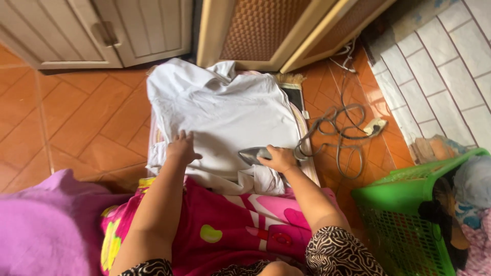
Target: Ironing a white shirt on the floor using an iron and a mat.
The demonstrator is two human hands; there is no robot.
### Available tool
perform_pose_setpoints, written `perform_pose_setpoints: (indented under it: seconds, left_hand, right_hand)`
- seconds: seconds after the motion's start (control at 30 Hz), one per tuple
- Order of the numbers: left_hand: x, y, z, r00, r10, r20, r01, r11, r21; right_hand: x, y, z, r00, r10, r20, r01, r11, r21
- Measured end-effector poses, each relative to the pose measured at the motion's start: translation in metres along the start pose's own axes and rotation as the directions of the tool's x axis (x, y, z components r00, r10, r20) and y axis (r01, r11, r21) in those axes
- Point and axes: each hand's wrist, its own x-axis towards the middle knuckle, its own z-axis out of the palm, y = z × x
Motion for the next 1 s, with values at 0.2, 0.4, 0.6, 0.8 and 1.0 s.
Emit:
perform_pose_setpoints:
  seconds: [0.2, 0.4, 0.6, 0.8, 1.0]
  left_hand:
    - [-0.070, 0.015, -0.103, 0.987, -0.102, -0.122, 0.084, 0.986, -0.144]
    - [-0.066, -0.022, -0.088, 0.896, -0.214, -0.389, 0.081, 0.940, -0.332]
    - [-0.043, -0.049, -0.097, 0.960, -0.211, -0.187, 0.134, 0.925, -0.356]
    - [-0.046, -0.035, -0.114, 0.929, -0.207, -0.307, 0.067, 0.909, -0.410]
    - [-0.034, -0.048, -0.102, 0.940, -0.225, -0.256, 0.081, 0.878, -0.471]
  right_hand:
    - [0.078, -0.062, 0.015, 0.971, 0.194, 0.139, -0.203, 0.978, 0.056]
    - [0.129, -0.127, 0.031, 0.945, 0.246, 0.215, -0.263, 0.963, 0.055]
    - [0.106, -0.153, 0.036, 0.954, -0.036, 0.299, 0.023, 0.999, 0.045]
    - [0.135, -0.142, 0.077, 0.978, 0.092, 0.189, -0.101, 0.994, 0.040]
    - [0.149, -0.157, 0.058, 0.985, 0.061, 0.163, -0.068, 0.997, 0.037]
